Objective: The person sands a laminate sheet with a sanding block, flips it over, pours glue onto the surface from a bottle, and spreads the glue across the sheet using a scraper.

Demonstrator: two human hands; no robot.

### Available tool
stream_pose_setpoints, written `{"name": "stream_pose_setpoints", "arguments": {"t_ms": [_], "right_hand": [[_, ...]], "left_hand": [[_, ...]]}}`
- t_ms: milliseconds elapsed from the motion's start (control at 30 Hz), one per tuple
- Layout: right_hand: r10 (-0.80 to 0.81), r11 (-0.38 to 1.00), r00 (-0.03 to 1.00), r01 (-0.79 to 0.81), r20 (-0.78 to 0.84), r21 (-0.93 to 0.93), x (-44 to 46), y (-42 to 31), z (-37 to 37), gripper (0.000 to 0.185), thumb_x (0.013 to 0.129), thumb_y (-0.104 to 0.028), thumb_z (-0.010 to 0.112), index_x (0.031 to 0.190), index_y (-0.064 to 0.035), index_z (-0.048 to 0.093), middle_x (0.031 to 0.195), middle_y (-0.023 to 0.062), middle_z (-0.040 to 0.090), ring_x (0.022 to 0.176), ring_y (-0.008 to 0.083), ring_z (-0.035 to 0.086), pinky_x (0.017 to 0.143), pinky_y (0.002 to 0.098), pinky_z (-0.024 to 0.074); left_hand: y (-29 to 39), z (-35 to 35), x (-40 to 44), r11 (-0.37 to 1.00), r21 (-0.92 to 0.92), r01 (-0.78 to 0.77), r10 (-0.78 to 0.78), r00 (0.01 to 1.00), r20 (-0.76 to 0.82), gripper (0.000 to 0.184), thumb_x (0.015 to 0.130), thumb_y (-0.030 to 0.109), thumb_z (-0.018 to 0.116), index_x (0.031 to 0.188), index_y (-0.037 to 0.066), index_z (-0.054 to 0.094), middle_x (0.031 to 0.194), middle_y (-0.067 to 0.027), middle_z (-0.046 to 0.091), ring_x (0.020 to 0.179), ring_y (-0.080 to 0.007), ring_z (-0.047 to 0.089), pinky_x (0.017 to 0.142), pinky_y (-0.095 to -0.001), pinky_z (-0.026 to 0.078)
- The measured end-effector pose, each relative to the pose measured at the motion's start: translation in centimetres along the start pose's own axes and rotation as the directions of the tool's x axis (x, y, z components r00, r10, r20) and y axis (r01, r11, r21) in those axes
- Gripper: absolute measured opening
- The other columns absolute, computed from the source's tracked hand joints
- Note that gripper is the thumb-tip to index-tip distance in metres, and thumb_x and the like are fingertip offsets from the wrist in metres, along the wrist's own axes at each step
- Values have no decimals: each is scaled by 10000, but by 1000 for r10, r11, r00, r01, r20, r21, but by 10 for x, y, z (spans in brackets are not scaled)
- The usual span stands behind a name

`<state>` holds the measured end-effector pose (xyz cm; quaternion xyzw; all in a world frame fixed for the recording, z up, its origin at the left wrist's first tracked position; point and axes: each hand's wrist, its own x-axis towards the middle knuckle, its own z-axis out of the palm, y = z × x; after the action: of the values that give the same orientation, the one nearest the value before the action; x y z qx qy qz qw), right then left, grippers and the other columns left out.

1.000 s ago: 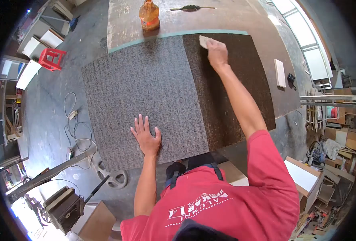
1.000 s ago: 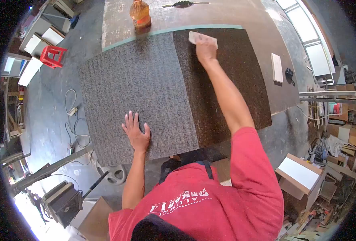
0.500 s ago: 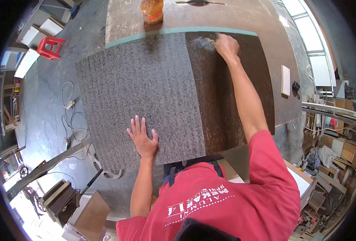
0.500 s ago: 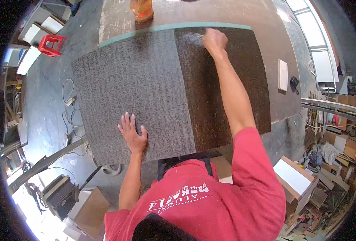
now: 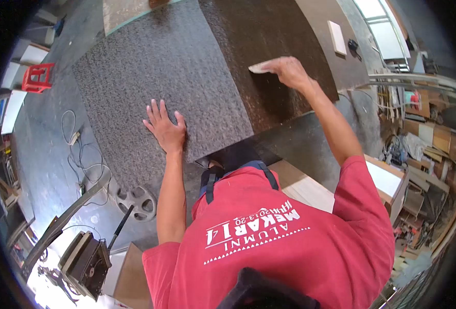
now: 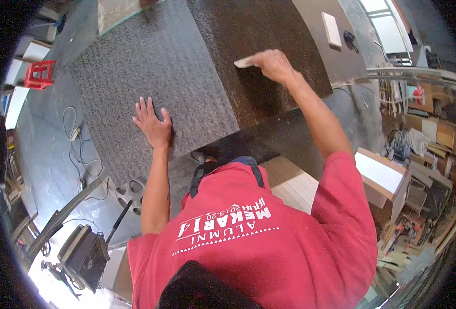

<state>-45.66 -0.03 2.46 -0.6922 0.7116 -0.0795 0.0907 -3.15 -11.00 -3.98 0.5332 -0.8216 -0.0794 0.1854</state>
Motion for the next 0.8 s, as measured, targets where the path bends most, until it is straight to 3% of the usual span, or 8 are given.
{"name": "stream_pose_setpoints", "arguments": {"t_ms": [300,367,433,500,567,633,733,800], "right_hand": [[156,982,986,-161,60,94,-190,-88,-26,366,813,11,635,1094,-176,778,1113,96,753,1014,348,708,825,455,571],[229,959,871,-279,434,56,-206,-91,-32,423,774,34,616,1095,-188,779,1036,106,761,970,361,711,800,463,568],[258,949,905,-304,338,88,-201,-86,-37,459,754,40,593,1103,-195,778,967,111,762,932,360,717,786,467,566],[307,941,946,-285,-101,184,-185,-71,-35,450,781,35,579,1119,-193,770,970,115,763,930,351,721,790,468,565],[453,868,890,-428,-48,249,-150,-67,-50,403,826,11,620,1159,-172,755,1060,116,753,989,354,705,830,465,557],[363,927,841,-370,-402,61,-123,-41,-30,416,834,10,606,1197,-149,733,1123,130,740,1024,353,703,871,472,558],[389,901,911,-407,-139,-152,-122,-29,12,428,831,13,602,1212,-145,716,1140,141,736,994,354,707,851,470,558],[234,958,949,-263,-211,-118,-133,-41,16,458,802,24,628,1205,-172,720,1136,118,747,989,339,713,858,457,562]], "left_hand": [[-7,5,-5,1000,13,-17,17,1000,-17,598,945,336,603,1487,107,501,1627,-121,382,1528,-353,290,1215,-640,198],[-10,5,-7,999,1,-40,40,999,-26,602,945,332,605,1493,106,496,1631,-121,376,1528,-356,288,1215,-641,196],[-10,5,-4,999,-8,-51,50,998,-36,606,946,329,606,1498,106,491,1634,-120,370,1529,-358,286,1215,-642,194],[-14,3,-8,996,-24,-85,85,996,-3,599,948,328,611,1484,81,507,1637,-141,352,1527,-370,276,1208,-660,190],[-16,4,-8,996,-18,-90,90,996,2,602,945,323,614,1487,84,504,1639,-139,350,1529,-371,272,1209,-661,186],[-13,2,-5,996,-14,-93,94,996,10,606,942,318,616,1490,86,501,1641,-138,348,1531,-372,268,1209,-661,182],[-12,-1,-10,997,-14,-76,77,996,34,612,934,309,622,1490,84,499,1643,-136,348,1533,-373,267,1210,-659,179],[-11,-1,-6,997,-3,-71,71,997,35,612,939,304,619,1499,96,489,1645,-122,353,1535,-359,276,1217,-643,184]]}}
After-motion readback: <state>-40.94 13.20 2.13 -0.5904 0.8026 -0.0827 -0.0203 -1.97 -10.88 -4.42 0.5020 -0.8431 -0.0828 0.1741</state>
